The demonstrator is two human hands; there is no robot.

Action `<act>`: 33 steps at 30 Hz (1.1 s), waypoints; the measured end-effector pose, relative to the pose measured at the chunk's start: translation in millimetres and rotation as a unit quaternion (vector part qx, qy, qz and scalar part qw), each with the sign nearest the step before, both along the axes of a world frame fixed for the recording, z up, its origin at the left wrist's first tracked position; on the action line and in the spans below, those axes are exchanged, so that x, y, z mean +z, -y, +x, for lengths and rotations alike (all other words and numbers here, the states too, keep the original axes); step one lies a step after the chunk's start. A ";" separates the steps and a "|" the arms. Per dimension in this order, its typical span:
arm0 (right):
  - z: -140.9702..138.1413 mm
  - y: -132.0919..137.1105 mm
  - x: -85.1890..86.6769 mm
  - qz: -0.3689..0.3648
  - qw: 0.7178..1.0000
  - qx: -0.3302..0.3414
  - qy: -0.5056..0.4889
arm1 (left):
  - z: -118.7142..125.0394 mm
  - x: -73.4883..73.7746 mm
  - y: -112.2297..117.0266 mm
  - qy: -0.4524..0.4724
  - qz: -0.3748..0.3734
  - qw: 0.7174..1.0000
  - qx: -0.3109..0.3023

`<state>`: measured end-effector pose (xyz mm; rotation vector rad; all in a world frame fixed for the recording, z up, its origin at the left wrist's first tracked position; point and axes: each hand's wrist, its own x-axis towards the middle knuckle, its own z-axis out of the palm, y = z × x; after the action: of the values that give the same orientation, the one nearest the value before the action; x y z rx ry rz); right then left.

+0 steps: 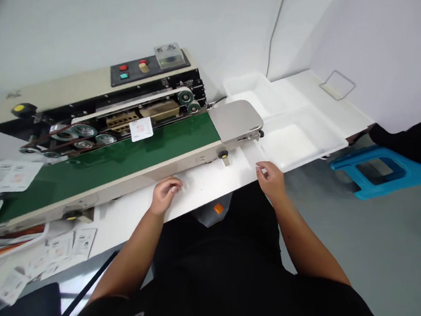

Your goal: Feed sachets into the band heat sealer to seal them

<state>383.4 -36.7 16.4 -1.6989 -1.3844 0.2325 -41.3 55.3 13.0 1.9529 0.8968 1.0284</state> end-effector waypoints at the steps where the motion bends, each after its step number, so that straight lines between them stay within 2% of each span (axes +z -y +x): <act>1: 6.7 -0.9 -0.9 0.002 1.000 -0.011 -0.001 | -0.5 -1.0 -0.1 -0.004 -0.008 1.000 0.010; 8: 42.1 -18.1 -11.8 0.041 0.997 -0.053 -0.049 | -2.9 -3.4 -0.5 -0.015 -0.012 0.999 0.033; 13: 52.1 -29.4 -19.8 0.040 0.991 -0.088 -0.091 | -3.1 -2.2 0.4 -0.022 -0.012 0.999 0.040; 17: 40.9 -32.9 -22.4 0.006 0.988 -0.069 -0.137 | -2.5 -1.0 0.6 -0.022 0.001 0.999 0.028; 24: 2.5 -32.0 -21.9 -0.015 0.967 -0.056 -0.247 | -4.2 -0.3 -0.6 -0.035 0.020 0.999 -0.004; 26: -6.5 -29.2 -12.9 0.009 0.956 -0.071 -0.284 | -4.5 0.3 -0.3 -0.044 0.018 0.999 -0.002; 28: -13.8 -25.5 5.4 0.052 0.946 -0.082 -0.308 | -4.2 1.4 0.2 -0.054 0.013 0.998 0.001; 30: -19.6 -21.4 34.6 0.105 0.944 -0.075 -0.303 | -3.3 2.6 0.8 -0.061 0.012 0.998 0.000; 33: -24.4 -14.9 93.2 0.208 0.947 -0.038 -0.241 | -1.6 4.7 1.5 -0.064 0.019 0.998 -0.007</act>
<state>358.9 -21.8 109.6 -1.2331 -0.9209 0.2691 -42.9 53.8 17.7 2.0728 0.9385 0.9257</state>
